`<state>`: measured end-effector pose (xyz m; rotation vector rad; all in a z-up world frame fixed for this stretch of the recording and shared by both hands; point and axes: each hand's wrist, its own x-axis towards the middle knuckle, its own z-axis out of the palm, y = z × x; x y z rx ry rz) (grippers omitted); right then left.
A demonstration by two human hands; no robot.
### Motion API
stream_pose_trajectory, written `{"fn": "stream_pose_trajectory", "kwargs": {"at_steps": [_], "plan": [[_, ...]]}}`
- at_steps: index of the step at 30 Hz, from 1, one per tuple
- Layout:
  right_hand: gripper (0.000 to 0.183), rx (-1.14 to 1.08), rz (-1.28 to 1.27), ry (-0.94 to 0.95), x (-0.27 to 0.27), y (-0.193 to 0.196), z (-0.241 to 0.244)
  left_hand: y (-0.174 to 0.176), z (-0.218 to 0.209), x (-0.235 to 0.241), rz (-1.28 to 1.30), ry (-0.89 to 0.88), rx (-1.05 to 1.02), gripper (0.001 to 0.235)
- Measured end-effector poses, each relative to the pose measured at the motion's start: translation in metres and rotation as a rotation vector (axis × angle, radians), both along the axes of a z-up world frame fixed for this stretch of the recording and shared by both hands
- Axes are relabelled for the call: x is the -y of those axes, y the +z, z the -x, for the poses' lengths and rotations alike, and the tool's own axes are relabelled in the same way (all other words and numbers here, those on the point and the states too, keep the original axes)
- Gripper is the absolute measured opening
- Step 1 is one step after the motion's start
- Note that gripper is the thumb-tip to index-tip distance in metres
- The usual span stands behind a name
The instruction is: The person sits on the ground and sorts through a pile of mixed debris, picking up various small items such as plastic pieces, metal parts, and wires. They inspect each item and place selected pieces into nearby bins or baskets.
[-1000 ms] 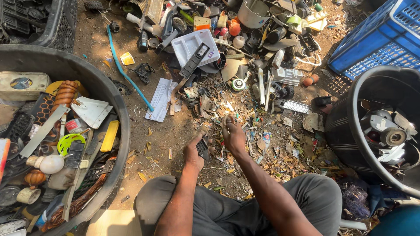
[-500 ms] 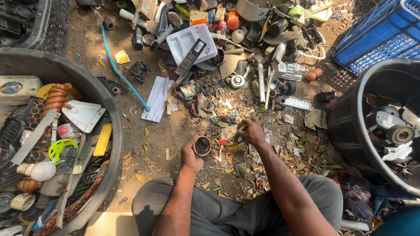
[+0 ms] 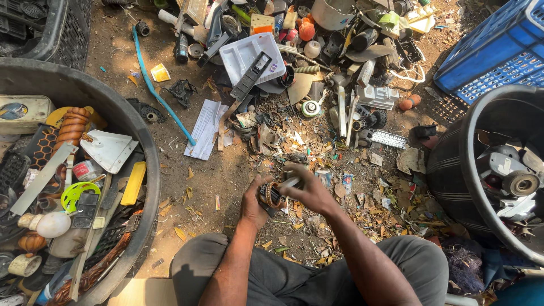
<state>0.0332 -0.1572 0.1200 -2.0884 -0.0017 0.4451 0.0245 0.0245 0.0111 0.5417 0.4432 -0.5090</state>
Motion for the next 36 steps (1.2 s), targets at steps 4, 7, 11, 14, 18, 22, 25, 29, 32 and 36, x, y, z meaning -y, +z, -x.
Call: {"fn": "stream_pose_trajectory", "kwargs": {"at_steps": [4, 7, 11, 14, 18, 22, 25, 29, 32, 36], "plan": [[0.077, 0.130, 0.573, 0.365, -0.059, 0.028, 0.014, -0.003, 0.001, -0.003, 0.155, 0.011, 0.018, 0.046], [0.107, 0.202, 0.386, 0.470, -0.053, 0.025, 0.004, 0.001, 0.000, -0.007, 0.191, 0.070, 0.046, 0.041], [0.072, 0.130, 0.213, 0.067, 0.009, -0.015, -0.057, 0.014, 0.002, -0.006, 0.259, 0.074, 0.003, 0.040], [0.048, 0.241, 0.699, -0.003, 0.068, -0.058, -0.119, 0.024, 0.002, -0.005, 0.276, 0.056, 0.097, 0.041], [0.069, 0.208, 0.986, 0.443, 0.121, -0.109, -0.136, 0.020, -0.003, -0.007, 0.254, 0.041, 0.089, 0.040], [0.027, 0.184, 0.998, 0.370, 0.138, -0.127, -0.115, 0.007, -0.005, -0.005, 0.256, 0.004, 0.109, 0.041], [0.026, 0.346, 0.769, 0.083, 0.137, -0.124, -0.093, 0.002, -0.004, -0.004, 0.226, 0.066, 0.054, 0.041], [0.034, -0.061, 0.018, -0.590, 0.134, -0.102, -0.057, 0.006, -0.004, -0.001, 0.186, 0.075, 0.016, 0.043], [0.036, -0.094, -0.318, -0.799, 0.109, -0.081, -0.034, 0.010, -0.002, -0.001, 0.141, 0.093, 0.011, 0.046], [0.037, 0.038, -0.259, -0.722, 0.035, -0.063, 0.019, 0.005, 0.010, 0.008, 0.085, 0.116, 0.085, 0.045]]}}
